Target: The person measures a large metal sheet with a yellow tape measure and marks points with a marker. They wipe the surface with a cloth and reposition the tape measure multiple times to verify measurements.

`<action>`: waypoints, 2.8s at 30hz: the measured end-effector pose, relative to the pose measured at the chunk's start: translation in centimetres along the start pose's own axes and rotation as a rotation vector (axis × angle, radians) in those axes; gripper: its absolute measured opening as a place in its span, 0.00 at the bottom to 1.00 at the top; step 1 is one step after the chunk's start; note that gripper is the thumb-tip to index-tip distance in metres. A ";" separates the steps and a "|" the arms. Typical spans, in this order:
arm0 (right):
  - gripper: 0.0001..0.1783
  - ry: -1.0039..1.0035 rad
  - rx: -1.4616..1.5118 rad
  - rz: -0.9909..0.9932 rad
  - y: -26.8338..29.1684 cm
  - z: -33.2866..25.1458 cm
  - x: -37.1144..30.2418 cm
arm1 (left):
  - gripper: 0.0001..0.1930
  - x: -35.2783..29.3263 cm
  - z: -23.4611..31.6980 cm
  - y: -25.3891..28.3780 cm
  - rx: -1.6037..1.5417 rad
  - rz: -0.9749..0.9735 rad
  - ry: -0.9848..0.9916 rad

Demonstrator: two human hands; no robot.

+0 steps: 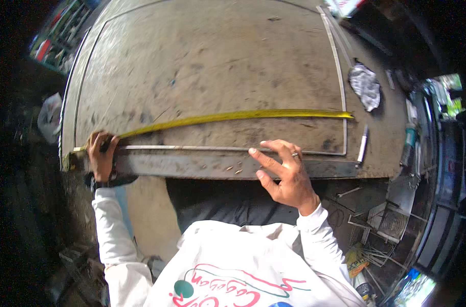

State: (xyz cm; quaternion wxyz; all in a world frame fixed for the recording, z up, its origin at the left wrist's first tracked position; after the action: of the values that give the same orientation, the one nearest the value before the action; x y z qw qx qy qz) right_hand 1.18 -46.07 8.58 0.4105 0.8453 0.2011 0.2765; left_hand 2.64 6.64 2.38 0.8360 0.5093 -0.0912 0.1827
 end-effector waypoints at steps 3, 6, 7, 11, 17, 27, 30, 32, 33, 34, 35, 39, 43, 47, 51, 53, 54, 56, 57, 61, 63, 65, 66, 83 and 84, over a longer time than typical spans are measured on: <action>0.28 0.048 -0.102 -0.109 -2.1 -0.4 0.5 | 0.13 -0.9 -0.6 0.1 0.056 -0.001 -0.029; 0.28 0.076 -0.173 -0.166 -2.7 -0.6 1.2 | 0.14 -1.4 -0.7 0.3 0.128 -0.010 -0.038; 0.28 0.084 -0.185 -0.182 -3.0 -0.4 1.4 | 0.14 -1.5 -0.6 0.3 0.133 -0.012 -0.047; 0.27 0.108 -0.244 -0.226 -3.1 -0.3 2.5 | 0.14 -1.3 -0.7 0.0 0.132 -0.032 -0.021; 0.27 0.219 -0.302 -0.247 -2.8 0.2 3.6 | 0.13 -1.0 -0.6 -0.1 0.145 -0.052 -0.021; 0.25 0.303 -0.301 -0.271 -2.7 0.6 5.0 | 0.13 -1.1 -0.6 -0.1 0.158 -0.028 -0.051; 0.25 0.314 -0.352 -0.328 -1.7 0.9 4.9 | 0.13 -1.2 -0.8 0.0 0.154 -0.019 -0.054; 0.24 0.304 -0.360 -0.347 -1.7 1.4 4.5 | 0.12 -1.1 -0.6 -0.2 0.132 -0.022 -0.050; 0.24 0.306 -0.352 -0.329 -2.2 1.2 4.6 | 0.12 -0.9 -0.4 -0.3 0.144 -0.022 -0.054; 0.24 0.309 -0.344 -0.311 -2.7 0.9 4.8 | 0.12 -0.8 -0.1 -0.3 0.155 -0.023 -0.058; 0.24 0.306 -0.307 -0.298 -3.3 0.4 5.4 | 0.12 -0.9 0.1 -0.2 0.167 -0.021 -0.056; 0.25 0.278 -0.353 -0.309 -2.1 0.8 5.4 | 0.13 -1.1 -0.5 0.0 0.164 -0.030 -0.054; 0.25 0.298 -0.338 -0.308 -1.7 1.7 3.9 | 0.13 -1.2 -0.4 0.1 0.180 -0.035 -0.050; 0.27 0.286 -0.340 -0.268 -4.7 0.2 4.2 | 0.13 -1.1 -0.3 -0.3 0.183 -0.033 -0.067; 0.25 0.256 -0.354 -0.323 -2.9 0.7 2.7 | 0.12 -1.0 0.0 -0.1 0.185 -0.033 -0.070; 0.24 0.237 -0.326 -0.308 -2.9 0.7 2.2 | 0.12 -1.1 0.0 -0.3 0.181 -0.030 -0.051; 0.24 0.223 -0.288 -0.299 -3.2 0.5 2.4 | 0.12 -1.1 -0.1 -0.4 0.178 -0.031 -0.056; 0.25 0.197 -0.208 -0.279 -4.4 -0.3 3.5 | 0.13 -1.1 -0.4 0.0 0.178 -0.031 -0.064; 0.22 0.169 -0.107 -0.206 -4.4 -0.7 4.4 | 0.13 -1.3 -0.4 0.0 0.177 -0.042 -0.054; 0.12 0.047 -0.010 -0.007 -5.1 0.1 4.8 | 0.14 -1.0 0.2 0.1 0.204 -0.023 -0.085; 0.09 0.031 -0.023 0.010 -5.6 -0.2 5.4 | 0.16 -0.9 1.1 0.3 0.225 0.032 -0.126; 0.07 0.019 -0.066 0.035 -6.0 -0.6 5.5 | 0.19 -1.6 3.0 0.3 0.112 0.101 -0.181; 0.07 0.014 -0.083 0.047 -6.1 -0.8 5.7 | 0.20 -1.9 4.5 -0.1 0.048 0.137 -0.215; 0.24 -0.647 0.330 -0.554 -4.3 -0.3 10.5 | 0.10 -4.8 11.7 -3.4 -0.232 -0.209 -0.204; 0.25 -0.642 0.309 -0.561 -4.5 -0.5 10.7 | 0.10 -4.8 11.8 -3.5 -0.238 -0.215 -0.195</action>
State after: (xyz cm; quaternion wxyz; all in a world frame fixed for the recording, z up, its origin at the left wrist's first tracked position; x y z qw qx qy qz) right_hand 8.56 -37.11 8.46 0.3802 0.8524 0.3240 -0.1548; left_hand 0.06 -6.27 3.42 0.8924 0.4287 -0.1376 0.0300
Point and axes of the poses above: each hand's wrist, its own x-axis towards the middle knuckle, its own y-axis out of the back of the hand, z = x × y, the point moved 1 cm from there along x, towards the middle knuckle, and after that the axes turned 5 degrees about y, right-handed, at the moved point
